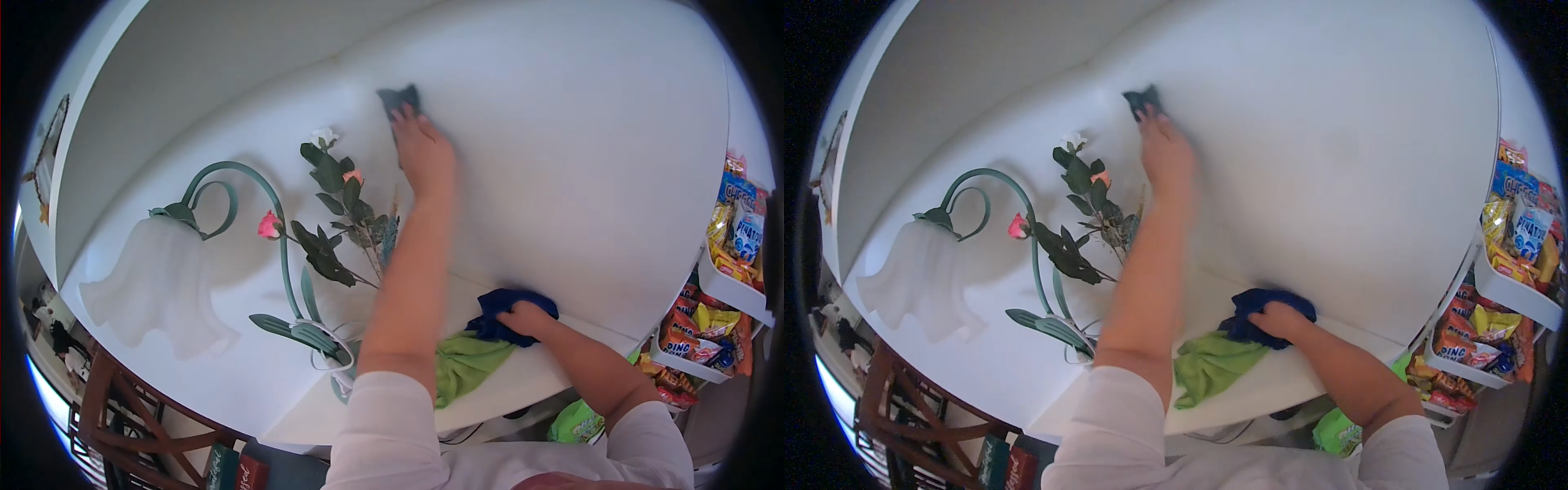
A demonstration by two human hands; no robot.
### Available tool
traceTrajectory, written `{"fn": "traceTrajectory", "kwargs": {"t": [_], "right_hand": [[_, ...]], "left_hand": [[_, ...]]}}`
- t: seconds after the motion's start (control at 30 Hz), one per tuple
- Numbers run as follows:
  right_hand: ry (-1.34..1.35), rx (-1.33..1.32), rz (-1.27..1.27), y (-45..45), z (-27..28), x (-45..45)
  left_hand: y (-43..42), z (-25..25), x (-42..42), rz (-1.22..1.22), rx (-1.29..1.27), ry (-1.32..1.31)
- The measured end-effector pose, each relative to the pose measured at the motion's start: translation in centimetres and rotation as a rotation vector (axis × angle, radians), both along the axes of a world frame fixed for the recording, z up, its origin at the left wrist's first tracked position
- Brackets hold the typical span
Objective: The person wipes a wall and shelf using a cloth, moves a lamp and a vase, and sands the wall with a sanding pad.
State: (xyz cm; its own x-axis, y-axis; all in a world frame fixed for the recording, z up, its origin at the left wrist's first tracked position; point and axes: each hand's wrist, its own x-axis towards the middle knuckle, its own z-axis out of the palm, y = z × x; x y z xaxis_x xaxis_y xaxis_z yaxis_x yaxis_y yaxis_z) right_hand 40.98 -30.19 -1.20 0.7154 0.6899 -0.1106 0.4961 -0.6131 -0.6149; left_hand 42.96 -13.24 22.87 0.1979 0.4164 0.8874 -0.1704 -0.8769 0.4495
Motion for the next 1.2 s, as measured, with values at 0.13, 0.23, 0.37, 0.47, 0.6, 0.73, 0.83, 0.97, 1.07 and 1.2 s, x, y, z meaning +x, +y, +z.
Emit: {"fn": "traceTrajectory", "kwargs": {"t": [0.13,0.23,0.37,0.47,0.6,0.73,0.83,0.97,1.07,1.2], "right_hand": [[-0.009,0.003,0.004,0.2,1.0,-0.4],[-0.039,0.015,-0.002,0.4,-0.3,0.2],[0.002,-0.039,-0.015,0.3,0.7,-0.4],[-0.013,-0.01,-0.049,0.3,0.8,-0.6],[-0.013,0.035,-0.066,0.2,0.8,0.1],[-0.031,0.078,-0.118,-0.6,0.9,0.2],[-0.162,-0.017,-0.024,-1.4,3.0,-1.0],[-0.419,-0.193,0.182,-4.0,11.1,-2.8],[-0.655,-0.079,0.15,-5.5,19.1,-3.2],[-1.584,0.215,0.2,-6.0,27.3,0.8]], "left_hand": [[3.6,4.5,-0.2,-0.002,-0.063,0.004],[2.3,2.1,-0.7,-0.016,-0.016,0.097],[-0.6,-1.4,-1.7,-0.037,0.088,0.07],[2.3,2.7,-0.7,-0.009,0.013,0.059],[5.2,3.0,2.3,0.103,0.133,0.059],[0.1,-2.9,-1.6,-0.078,0.212,0.075],[-2.1,-4.0,-7.0,-0.438,-0.176,0.292],[-2.7,-9.0,-9.9,-0.43,-0.368,0.048],[-3.9,-11.4,-12.8,-0.576,-0.646,0.198],[-5.3,-13.6,-13.0,-0.611,-0.603,0.151]]}}
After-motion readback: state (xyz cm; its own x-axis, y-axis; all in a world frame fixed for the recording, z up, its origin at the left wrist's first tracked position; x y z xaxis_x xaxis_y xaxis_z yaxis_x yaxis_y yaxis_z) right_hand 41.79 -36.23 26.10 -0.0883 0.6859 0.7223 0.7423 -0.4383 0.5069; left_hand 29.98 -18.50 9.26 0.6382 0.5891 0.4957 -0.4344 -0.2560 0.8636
